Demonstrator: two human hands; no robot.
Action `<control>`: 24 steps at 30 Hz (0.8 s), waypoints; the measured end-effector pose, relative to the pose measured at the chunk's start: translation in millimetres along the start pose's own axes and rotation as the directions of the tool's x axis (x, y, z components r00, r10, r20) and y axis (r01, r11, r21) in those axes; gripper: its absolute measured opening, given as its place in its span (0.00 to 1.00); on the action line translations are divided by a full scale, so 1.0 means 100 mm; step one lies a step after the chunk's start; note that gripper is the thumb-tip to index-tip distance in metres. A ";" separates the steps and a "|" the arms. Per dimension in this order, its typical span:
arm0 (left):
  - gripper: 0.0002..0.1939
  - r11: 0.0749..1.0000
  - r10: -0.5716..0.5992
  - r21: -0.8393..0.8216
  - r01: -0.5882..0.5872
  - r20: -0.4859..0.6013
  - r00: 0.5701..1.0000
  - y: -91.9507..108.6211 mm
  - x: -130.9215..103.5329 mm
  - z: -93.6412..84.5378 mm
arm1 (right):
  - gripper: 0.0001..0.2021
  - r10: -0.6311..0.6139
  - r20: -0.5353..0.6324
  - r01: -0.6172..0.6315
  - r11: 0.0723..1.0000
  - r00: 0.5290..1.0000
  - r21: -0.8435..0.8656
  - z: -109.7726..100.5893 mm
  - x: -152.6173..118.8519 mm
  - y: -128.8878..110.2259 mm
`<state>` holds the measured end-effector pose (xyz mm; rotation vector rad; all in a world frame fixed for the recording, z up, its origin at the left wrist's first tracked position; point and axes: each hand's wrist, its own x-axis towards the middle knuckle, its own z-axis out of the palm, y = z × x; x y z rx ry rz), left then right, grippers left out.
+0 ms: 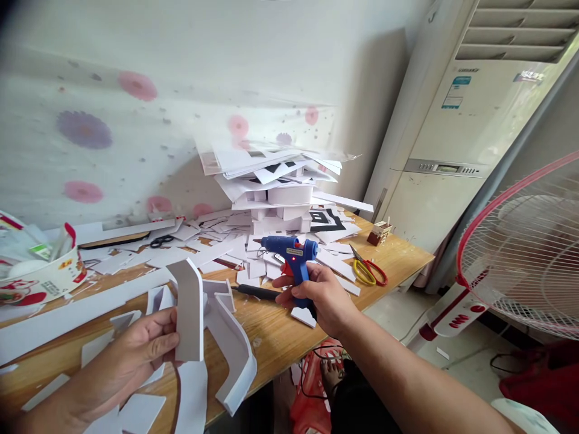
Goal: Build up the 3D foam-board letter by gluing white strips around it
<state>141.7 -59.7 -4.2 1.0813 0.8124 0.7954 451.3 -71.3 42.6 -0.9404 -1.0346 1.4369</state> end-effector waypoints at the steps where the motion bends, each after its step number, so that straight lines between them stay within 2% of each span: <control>1: 0.17 1.000 0.006 0.007 -0.006 0.012 1.000 0.00 0.00 0.00 | 0.13 -0.010 0.016 0.010 1.000 1.000 -0.001 0.01 -0.01 0.00; 3: 0.18 1.000 0.006 0.027 -0.007 0.029 1.000 0.00 0.00 0.00 | 0.12 -0.029 0.059 0.029 1.000 0.998 -0.002 0.03 -0.04 0.02; 6: 0.18 0.998 -0.014 0.068 0.010 0.059 0.998 -0.03 0.00 0.00 | 0.16 -0.021 0.116 0.026 0.999 0.993 -0.043 0.07 -0.11 0.08; 9: 0.20 0.995 -0.004 0.097 -0.008 0.124 0.992 -0.06 0.00 0.00 | 0.18 0.012 0.141 0.018 0.978 0.990 -0.210 0.13 -0.18 0.13; 12: 0.20 0.994 -0.021 0.110 0.002 0.173 0.985 -0.07 -0.01 0.00 | 0.16 -0.050 0.224 0.138 0.908 0.973 -0.395 0.19 -0.23 0.13; 16: 0.24 0.992 -0.090 0.107 0.071 0.186 0.978 -0.07 -0.03 0.00 | 0.09 -0.212 0.342 0.371 0.775 0.916 -0.512 0.27 -0.27 0.09; 19: 0.24 0.989 -0.128 0.101 0.110 0.195 0.972 -0.07 -0.05 0.00 | 0.09 -0.270 0.342 0.430 0.676 0.900 -0.598 0.29 -0.27 0.07; 24: 0.23 0.991 -0.103 0.108 0.080 0.223 0.969 -0.06 -0.06 0.01 | 0.10 -0.337 0.334 0.473 0.570 0.880 -0.672 0.31 -0.27 0.06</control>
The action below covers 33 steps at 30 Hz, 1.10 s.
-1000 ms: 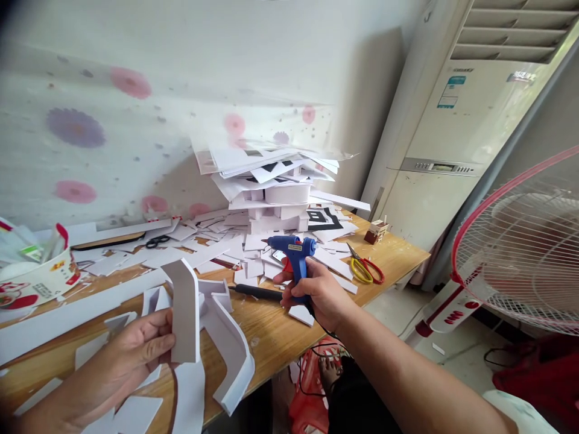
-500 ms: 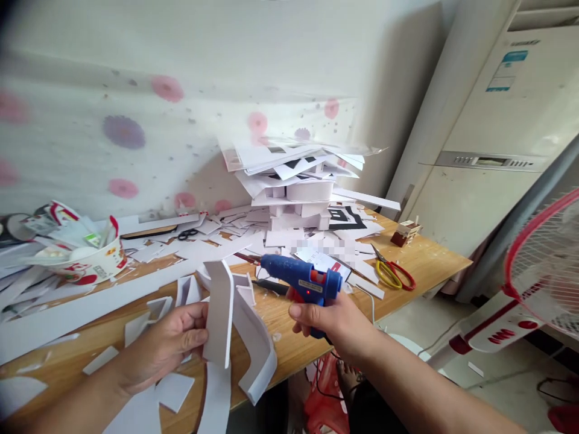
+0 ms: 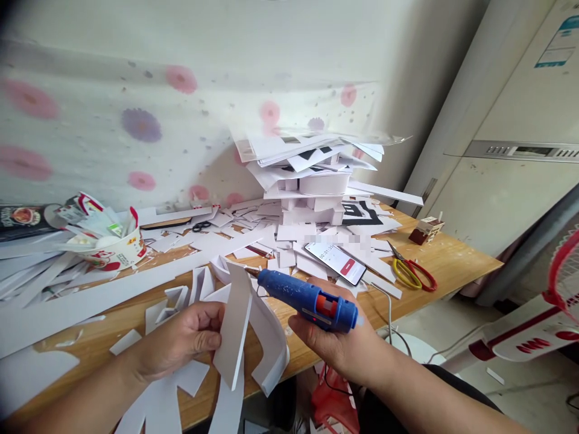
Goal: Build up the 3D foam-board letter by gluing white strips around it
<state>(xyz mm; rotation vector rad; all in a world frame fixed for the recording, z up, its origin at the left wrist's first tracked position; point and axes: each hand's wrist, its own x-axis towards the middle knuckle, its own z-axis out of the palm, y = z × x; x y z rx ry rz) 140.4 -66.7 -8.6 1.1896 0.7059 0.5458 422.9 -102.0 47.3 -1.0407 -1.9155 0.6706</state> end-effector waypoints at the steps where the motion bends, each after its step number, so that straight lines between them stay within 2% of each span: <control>1: 0.23 1.000 -0.004 0.002 0.004 -0.001 1.000 0.01 0.00 0.00 | 0.11 -0.008 -0.006 0.008 1.000 1.000 -0.007 0.00 0.00 0.00; 7: 0.26 0.999 -0.052 0.011 0.052 -0.022 0.998 0.03 -0.02 0.01 | 0.10 -0.026 -0.010 0.025 0.999 1.000 -0.021 -0.01 -0.01 0.01; 10: 0.23 1.000 -0.017 0.012 0.017 -0.007 1.000 0.03 -0.01 0.01 | 0.10 0.007 0.015 -0.007 0.999 1.000 0.034 -0.01 -0.02 0.05; 14: 0.20 0.999 0.039 -0.022 -0.039 -0.004 0.999 0.01 0.01 0.00 | 0.12 0.156 0.041 -0.161 0.944 0.987 0.289 0.02 -0.03 0.13; 18: 0.22 0.999 0.024 -0.024 -0.025 -0.041 0.999 -0.01 0.01 -0.01 | 0.15 0.260 0.093 -0.262 0.749 0.961 0.608 0.02 0.01 0.17; 20: 0.23 1.000 0.015 -0.019 -0.016 -0.041 0.999 -0.02 0.01 -0.02 | 0.15 0.237 0.137 -0.265 0.680 0.962 0.684 0.00 0.04 0.16; 28: 0.18 0.999 0.045 -0.001 -0.045 -0.030 0.999 0.02 0.02 -0.01 | 0.16 0.047 0.263 -0.250 0.507 0.964 0.825 -0.04 0.06 0.17; 33: 0.20 1.000 0.030 0.004 -0.030 -0.029 0.999 0.06 0.02 0.02 | 0.15 0.024 0.293 -0.267 0.492 0.956 0.829 -0.03 0.06 0.18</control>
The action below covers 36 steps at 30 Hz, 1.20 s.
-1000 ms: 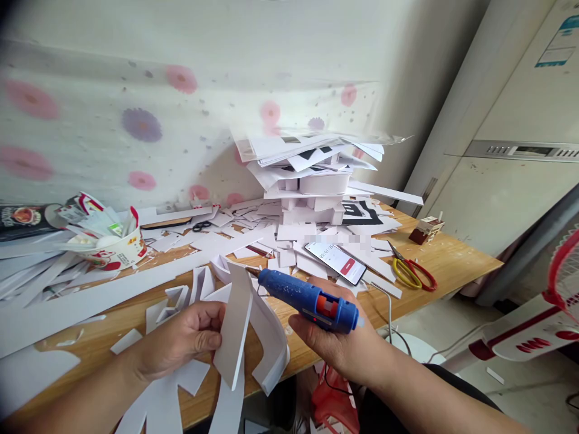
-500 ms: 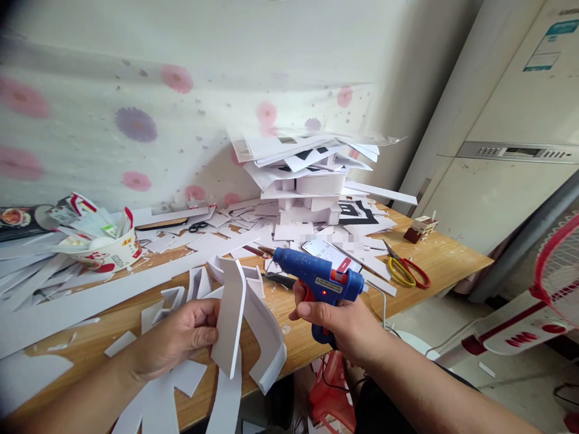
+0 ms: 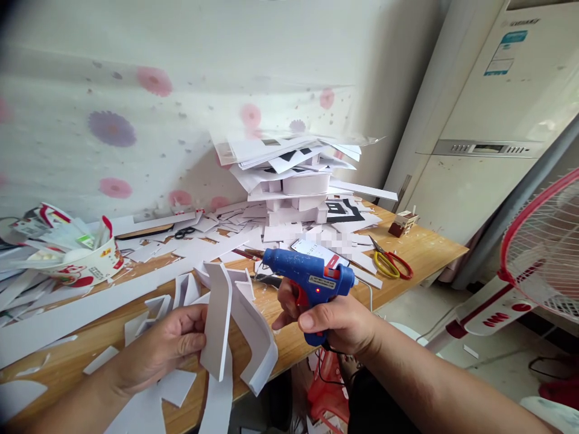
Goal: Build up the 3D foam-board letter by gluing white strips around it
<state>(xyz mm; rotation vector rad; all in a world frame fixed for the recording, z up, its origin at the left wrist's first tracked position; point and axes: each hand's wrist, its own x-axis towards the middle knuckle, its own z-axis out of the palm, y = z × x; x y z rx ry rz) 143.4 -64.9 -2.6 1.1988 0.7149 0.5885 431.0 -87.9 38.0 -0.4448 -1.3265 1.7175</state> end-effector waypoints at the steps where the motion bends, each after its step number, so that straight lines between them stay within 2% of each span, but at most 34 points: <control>1: 0.19 1.000 0.004 0.003 -0.004 -0.001 1.000 0.00 0.00 0.00 | 0.15 0.006 0.001 -0.006 1.000 1.000 -0.008 0.00 -0.01 0.00; 5: 0.15 0.999 0.032 0.007 -0.032 -0.006 0.999 0.00 0.00 0.00 | 0.14 0.040 0.039 -0.038 0.998 0.998 -0.041 0.00 -0.04 -0.02; 8: 0.16 1.000 0.028 0.007 -0.028 -0.010 1.000 -0.02 0.00 -0.01 | 0.15 0.034 0.046 -0.032 0.998 0.998 -0.047 0.01 -0.04 -0.02; 12: 0.17 1.000 0.022 0.020 -0.022 -0.009 1.000 -0.01 0.00 0.00 | 0.17 -0.031 0.043 0.029 0.999 0.999 0.033 0.01 -0.01 0.00; 16: 0.17 0.999 -0.006 0.037 0.006 -0.019 1.000 0.03 0.01 0.03 | 0.18 -0.036 0.067 0.028 0.994 0.997 0.109 -0.01 0.02 0.00; 22: 0.19 0.998 -0.011 0.059 0.011 -0.005 1.000 0.01 0.00 0.00 | 0.14 0.005 0.011 -0.006 0.993 1.000 0.117 -0.02 0.01 -0.02; 26: 0.17 0.999 -0.004 0.041 0.004 -0.008 1.000 -0.05 -0.01 -0.04 | 0.13 -0.026 -0.050 0.030 0.995 0.998 0.097 -0.04 0.01 0.01; 33: 0.16 0.999 0.018 0.051 -0.017 -0.012 1.000 -0.11 0.00 -0.09 | 0.21 -0.013 -0.152 0.021 0.999 0.988 0.048 -0.10 0.00 0.08; 36: 0.17 0.999 0.012 0.051 -0.012 -0.010 1.000 -0.13 0.00 -0.10 | 0.24 0.001 -0.149 0.010 0.997 0.989 0.076 -0.12 0.01 0.09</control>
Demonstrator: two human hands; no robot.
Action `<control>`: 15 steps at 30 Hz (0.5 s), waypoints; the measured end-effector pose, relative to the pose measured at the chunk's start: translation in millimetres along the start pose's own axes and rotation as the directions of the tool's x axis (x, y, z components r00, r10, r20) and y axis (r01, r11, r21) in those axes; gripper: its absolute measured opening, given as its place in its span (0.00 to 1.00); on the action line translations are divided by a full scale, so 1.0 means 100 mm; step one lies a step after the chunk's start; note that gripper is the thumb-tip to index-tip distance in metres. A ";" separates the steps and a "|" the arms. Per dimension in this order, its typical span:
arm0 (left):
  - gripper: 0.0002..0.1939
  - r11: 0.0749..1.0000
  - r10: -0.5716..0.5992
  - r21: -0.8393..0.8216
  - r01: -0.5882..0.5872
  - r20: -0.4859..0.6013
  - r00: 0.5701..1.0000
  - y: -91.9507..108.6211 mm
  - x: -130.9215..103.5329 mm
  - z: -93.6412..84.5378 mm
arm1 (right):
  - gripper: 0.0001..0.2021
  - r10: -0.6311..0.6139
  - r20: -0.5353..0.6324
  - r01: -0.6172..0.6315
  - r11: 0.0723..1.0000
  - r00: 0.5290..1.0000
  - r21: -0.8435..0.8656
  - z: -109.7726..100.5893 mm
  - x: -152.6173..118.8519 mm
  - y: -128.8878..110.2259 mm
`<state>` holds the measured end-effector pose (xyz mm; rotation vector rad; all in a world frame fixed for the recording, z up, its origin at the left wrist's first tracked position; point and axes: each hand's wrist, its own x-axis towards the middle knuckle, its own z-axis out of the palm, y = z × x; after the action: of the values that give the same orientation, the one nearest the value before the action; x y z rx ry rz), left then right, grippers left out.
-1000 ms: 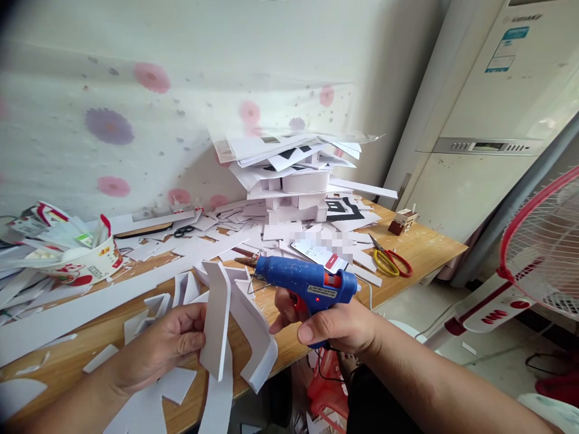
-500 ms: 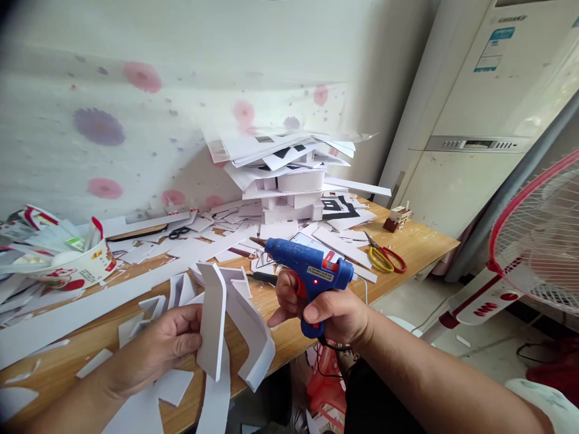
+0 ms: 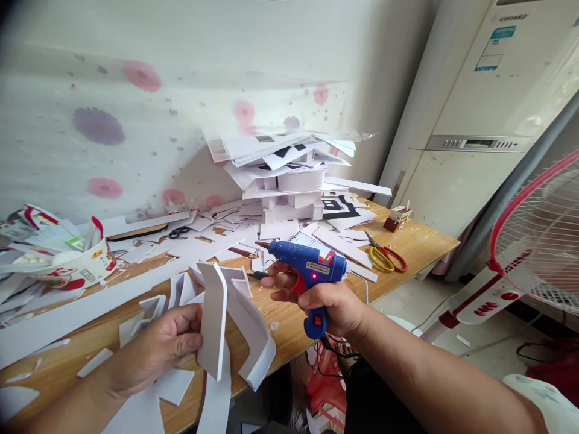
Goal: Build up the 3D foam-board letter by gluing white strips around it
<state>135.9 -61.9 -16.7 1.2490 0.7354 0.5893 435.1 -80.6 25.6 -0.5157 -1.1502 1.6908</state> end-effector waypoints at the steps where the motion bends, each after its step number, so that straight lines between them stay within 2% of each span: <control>1: 0.18 1.000 -0.001 0.001 0.001 -0.003 1.000 0.00 0.00 0.00 | 0.24 -0.008 -0.001 0.008 1.000 1.000 0.015 0.00 0.00 0.00; 6: 0.18 1.000 -0.002 0.013 0.002 -0.006 1.000 0.01 0.01 0.00 | 0.17 -0.063 -0.025 0.064 0.997 0.998 0.039 0.04 0.02 -0.03; 8: 0.17 1.000 -0.002 0.009 0.002 -0.003 1.000 0.02 0.01 0.02 | 0.15 -0.044 -0.039 0.046 0.998 0.998 0.033 0.04 0.01 -0.05; 12: 0.17 1.000 0.009 0.004 -0.009 -0.004 1.000 0.06 0.00 0.05 | 0.20 0.018 -0.034 -0.017 0.999 0.999 0.038 0.03 0.01 -0.05; 15: 0.16 0.997 0.065 0.033 -0.064 -0.002 0.998 0.11 -0.01 0.08 | 0.21 0.071 -0.055 -0.071 0.997 0.996 0.016 0.01 0.03 -0.01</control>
<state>141.0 -65.6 -5.0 1.3065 0.7123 0.6344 433.3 -78.3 27.7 -0.5975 -1.0905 1.7332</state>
